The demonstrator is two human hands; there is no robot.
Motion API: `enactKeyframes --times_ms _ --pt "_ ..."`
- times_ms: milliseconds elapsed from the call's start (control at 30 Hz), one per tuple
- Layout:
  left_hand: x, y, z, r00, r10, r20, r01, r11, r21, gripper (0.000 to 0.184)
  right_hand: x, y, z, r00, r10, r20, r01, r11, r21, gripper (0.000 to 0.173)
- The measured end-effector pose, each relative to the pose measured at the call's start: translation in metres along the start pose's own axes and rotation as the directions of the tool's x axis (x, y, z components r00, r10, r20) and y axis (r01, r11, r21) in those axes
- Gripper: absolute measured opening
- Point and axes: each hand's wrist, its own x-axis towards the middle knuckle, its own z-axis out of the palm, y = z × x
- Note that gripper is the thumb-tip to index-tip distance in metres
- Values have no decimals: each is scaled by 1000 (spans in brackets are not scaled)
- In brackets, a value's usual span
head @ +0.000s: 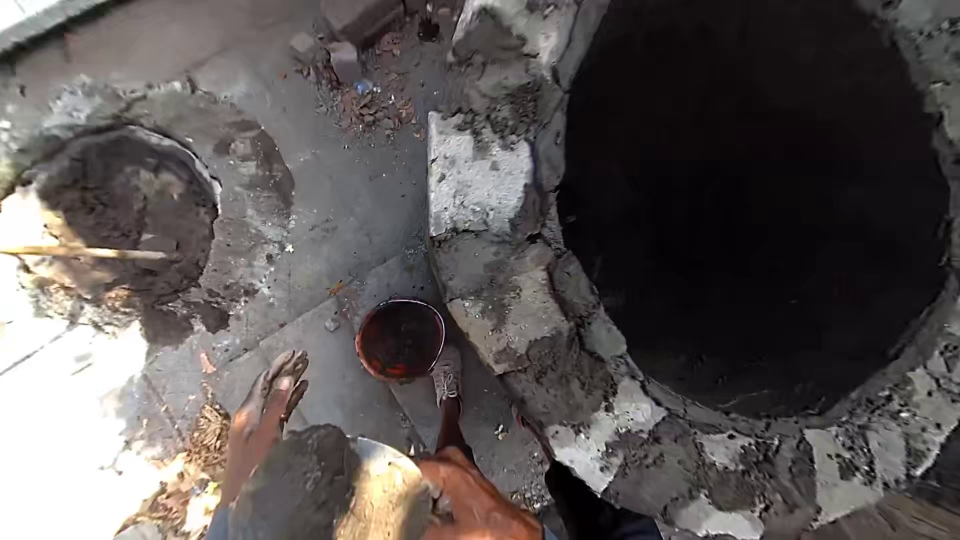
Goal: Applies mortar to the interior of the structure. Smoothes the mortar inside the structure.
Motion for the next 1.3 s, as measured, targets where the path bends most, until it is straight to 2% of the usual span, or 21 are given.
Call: enactKeyframes --times_ms 33,67,167,267,333,400,500,567,667,767,900,1000,1167,1300 --pt "-1 9 -3 993 118 -2 -118 990 -79 59 -12 -20 -27 1000 12 4 -12 999 -37 18" --pt "-8 35 2 981 194 -5 -193 973 -123 61 -27 -36 -52 1000 29 -10 -29 997 -75 18" --pt "-16 135 43 907 417 57 -410 907 -98 64 -62 -61 -136 986 37 -161 -71 975 -211 16" --pt "-12 215 91 803 530 271 -544 839 -29 73 -89 -57 -208 954 32 -298 -130 941 -313 23" --pt "-1 269 131 669 557 492 -665 744 63 77 -100 -47 -248 934 80 -348 -197 929 -314 28" --pt "14 319 175 542 481 689 -760 630 158 76 -103 -34 -278 917 162 -365 -281 912 -300 27" --pt "43 368 245 462 206 862 -783 552 288 75 -99 -7 -303 894 233 -383 -351 895 -274 29" --pt "60 390 294 426 -19 905 -775 507 376 73 -89 9 -314 879 255 -403 -378 887 -264 29" --pt "69 391 349 471 -392 790 -701 377 605 80 -73 30 -317 855 347 -386 -457 855 -245 31" --pt "80 375 377 549 -568 614 -643 182 744 96 -55 39 -316 841 376 -390 -511 790 -340 36" --pt "89 362 387 563 -675 476 -620 35 784 98 -27 18 -302 799 470 -375 -601 634 -487 39" --pt "87 357 387 565 -706 427 -632 -37 774 96 -5 -10 -283 732 567 -379 -676 530 -512 43" --pt "82 350 386 578 -719 386 -661 -136 738 99 4 -34 -260 745 471 -472 -665 477 -574 38" --pt "82 338 379 592 -686 424 -703 -181 688 97 11 -36 -251 772 419 -478 -632 434 -642 36"
